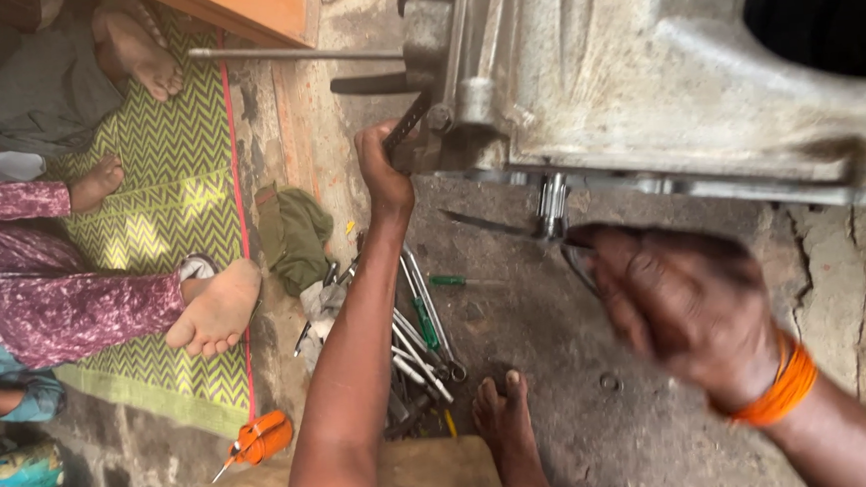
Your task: The recorder is working on a motorcycle engine casing, cleaning and inspecting parts.
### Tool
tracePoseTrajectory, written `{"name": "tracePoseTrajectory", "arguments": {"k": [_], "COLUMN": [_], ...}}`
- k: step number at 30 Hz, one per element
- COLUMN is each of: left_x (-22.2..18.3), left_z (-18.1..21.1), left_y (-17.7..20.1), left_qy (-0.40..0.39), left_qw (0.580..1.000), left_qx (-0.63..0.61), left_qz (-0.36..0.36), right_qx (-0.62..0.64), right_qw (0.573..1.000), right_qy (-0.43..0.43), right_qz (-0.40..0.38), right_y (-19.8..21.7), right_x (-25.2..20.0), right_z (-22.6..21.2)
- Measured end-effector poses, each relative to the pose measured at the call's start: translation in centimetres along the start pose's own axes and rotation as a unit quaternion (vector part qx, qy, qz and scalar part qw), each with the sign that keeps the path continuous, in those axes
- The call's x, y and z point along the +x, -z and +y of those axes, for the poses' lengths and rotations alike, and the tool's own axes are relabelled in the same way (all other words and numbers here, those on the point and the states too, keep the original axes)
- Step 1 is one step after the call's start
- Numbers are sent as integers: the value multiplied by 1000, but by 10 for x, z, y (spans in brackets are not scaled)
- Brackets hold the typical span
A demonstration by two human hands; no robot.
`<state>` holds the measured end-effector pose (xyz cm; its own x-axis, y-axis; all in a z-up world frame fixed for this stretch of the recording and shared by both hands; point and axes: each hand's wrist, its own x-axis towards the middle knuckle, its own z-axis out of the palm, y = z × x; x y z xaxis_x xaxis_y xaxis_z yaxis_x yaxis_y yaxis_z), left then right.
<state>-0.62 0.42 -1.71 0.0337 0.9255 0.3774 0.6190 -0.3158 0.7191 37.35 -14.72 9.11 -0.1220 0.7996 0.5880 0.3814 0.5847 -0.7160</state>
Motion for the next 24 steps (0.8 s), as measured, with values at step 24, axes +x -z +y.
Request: {"name": "tracePoseTrajectory", "arguments": {"k": [24], "left_x": [-2], "left_z": [7], "left_y": [20], "left_qy": [-12], "left_qw": [991], "left_qx": [131], "left_qz": [-12], "right_qx": [-229], "right_qw": [941], "right_qy": [-10], "right_qz": [-248], "right_y": [44], "right_x": [35], "right_z": [-53]}}
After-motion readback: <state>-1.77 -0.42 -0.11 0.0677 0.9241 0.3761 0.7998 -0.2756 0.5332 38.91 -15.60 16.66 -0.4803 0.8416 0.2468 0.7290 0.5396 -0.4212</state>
